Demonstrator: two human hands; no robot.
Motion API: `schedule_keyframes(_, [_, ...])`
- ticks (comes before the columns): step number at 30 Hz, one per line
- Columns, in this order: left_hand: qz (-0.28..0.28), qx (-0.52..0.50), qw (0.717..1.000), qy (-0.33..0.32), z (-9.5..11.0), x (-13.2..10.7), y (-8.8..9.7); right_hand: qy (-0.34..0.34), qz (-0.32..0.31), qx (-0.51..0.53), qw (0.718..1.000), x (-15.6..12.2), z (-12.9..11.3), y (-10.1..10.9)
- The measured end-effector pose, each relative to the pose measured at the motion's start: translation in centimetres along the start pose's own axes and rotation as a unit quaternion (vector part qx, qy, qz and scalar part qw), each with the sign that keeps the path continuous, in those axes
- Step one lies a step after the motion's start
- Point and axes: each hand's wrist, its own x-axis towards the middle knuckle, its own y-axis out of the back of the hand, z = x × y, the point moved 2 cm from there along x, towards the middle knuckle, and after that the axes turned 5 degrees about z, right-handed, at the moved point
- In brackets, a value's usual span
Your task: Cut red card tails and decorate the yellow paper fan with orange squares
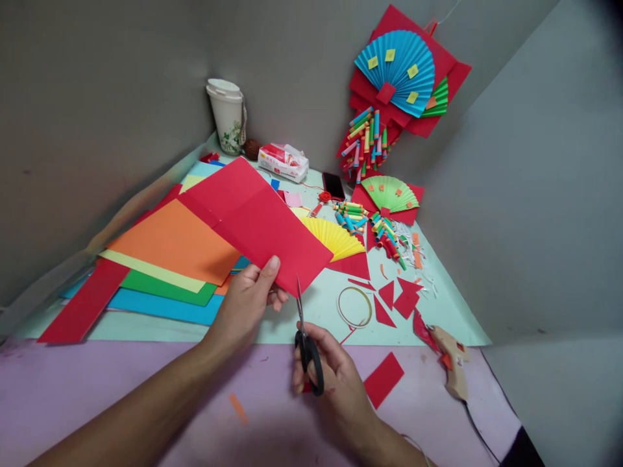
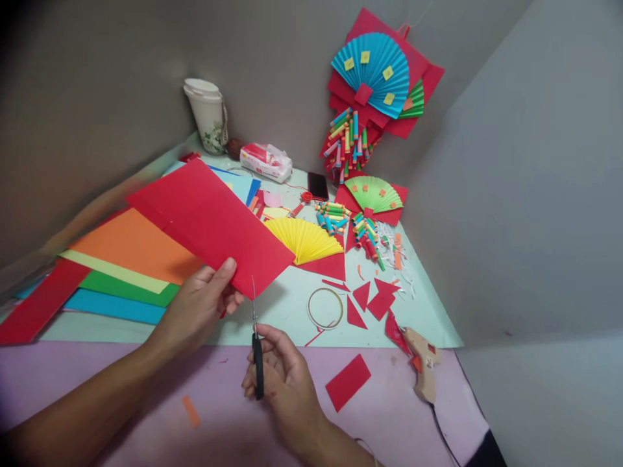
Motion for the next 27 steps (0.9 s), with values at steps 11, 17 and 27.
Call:
schedule_keyframes(11, [0.007, -0.012, 1.0, 0.001, 0.41, -0.21, -0.12, -0.003, 0.014, -0.003, 1.0, 0.05, 0.38, -0.08])
schedule_keyframes(17, [0.007, -0.001, 1.0, 0.0, 0.73, -0.42, -0.36, 0.001, 0.009, 0.004, 1.0, 0.11, 0.77, 0.11])
schedule_keyframes(27, [0.012, -0.042, 0.999, 0.005, 0.35, -0.39, -0.39, 0.015, 0.012, 0.009, 1.0, 0.21, 0.91, 0.0])
